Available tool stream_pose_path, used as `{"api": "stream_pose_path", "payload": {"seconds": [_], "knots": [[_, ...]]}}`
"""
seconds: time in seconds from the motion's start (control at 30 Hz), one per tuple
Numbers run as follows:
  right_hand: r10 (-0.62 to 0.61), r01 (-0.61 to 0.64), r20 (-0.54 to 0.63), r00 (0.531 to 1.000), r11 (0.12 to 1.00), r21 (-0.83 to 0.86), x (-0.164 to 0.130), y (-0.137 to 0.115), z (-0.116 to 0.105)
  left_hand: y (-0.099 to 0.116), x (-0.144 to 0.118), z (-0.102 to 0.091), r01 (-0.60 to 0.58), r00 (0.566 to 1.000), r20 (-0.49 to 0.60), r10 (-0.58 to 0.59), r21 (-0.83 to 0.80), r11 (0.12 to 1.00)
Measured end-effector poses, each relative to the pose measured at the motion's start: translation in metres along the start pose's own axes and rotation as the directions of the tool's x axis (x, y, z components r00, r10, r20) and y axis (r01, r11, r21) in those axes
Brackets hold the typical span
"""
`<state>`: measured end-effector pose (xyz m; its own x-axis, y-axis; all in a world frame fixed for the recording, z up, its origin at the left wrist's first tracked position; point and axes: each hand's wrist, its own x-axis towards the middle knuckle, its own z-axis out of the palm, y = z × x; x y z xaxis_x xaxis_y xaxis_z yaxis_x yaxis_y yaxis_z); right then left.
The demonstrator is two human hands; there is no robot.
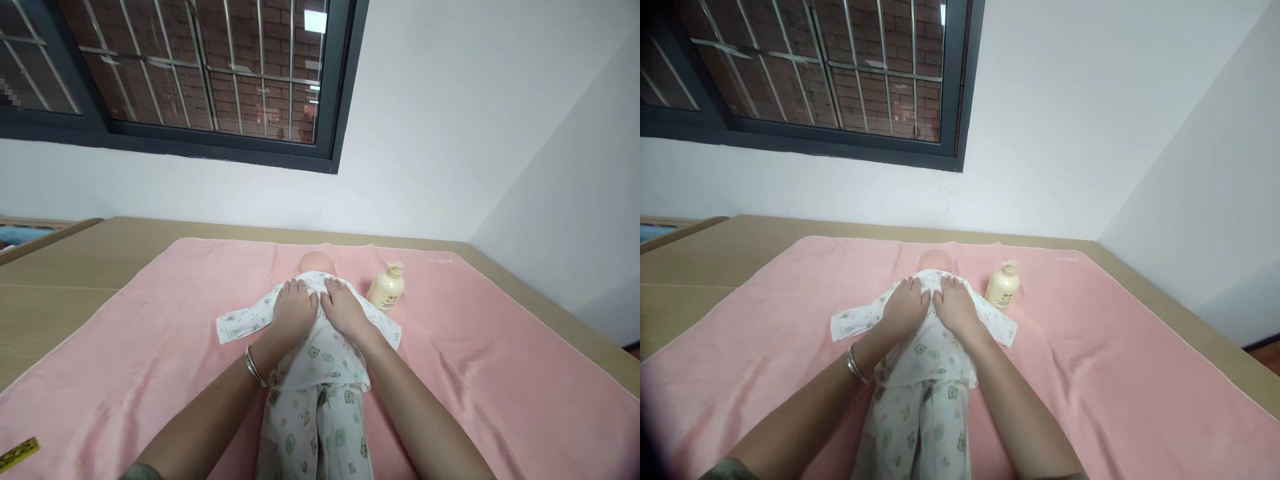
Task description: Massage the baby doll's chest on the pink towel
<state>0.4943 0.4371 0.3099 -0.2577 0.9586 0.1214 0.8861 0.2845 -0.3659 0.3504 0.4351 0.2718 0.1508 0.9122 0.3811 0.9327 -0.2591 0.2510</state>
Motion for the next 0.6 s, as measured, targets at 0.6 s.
{"api": "stream_pose_path", "payload": {"seconds": [0.6], "knots": [[0.0, 0.0, 0.019, 1.0, 1.0, 0.009, -0.015, -0.017, -0.014, 0.012, -0.002, -0.019, 0.05, 0.996, 0.077, -0.052, 0.028, 0.998]]}}
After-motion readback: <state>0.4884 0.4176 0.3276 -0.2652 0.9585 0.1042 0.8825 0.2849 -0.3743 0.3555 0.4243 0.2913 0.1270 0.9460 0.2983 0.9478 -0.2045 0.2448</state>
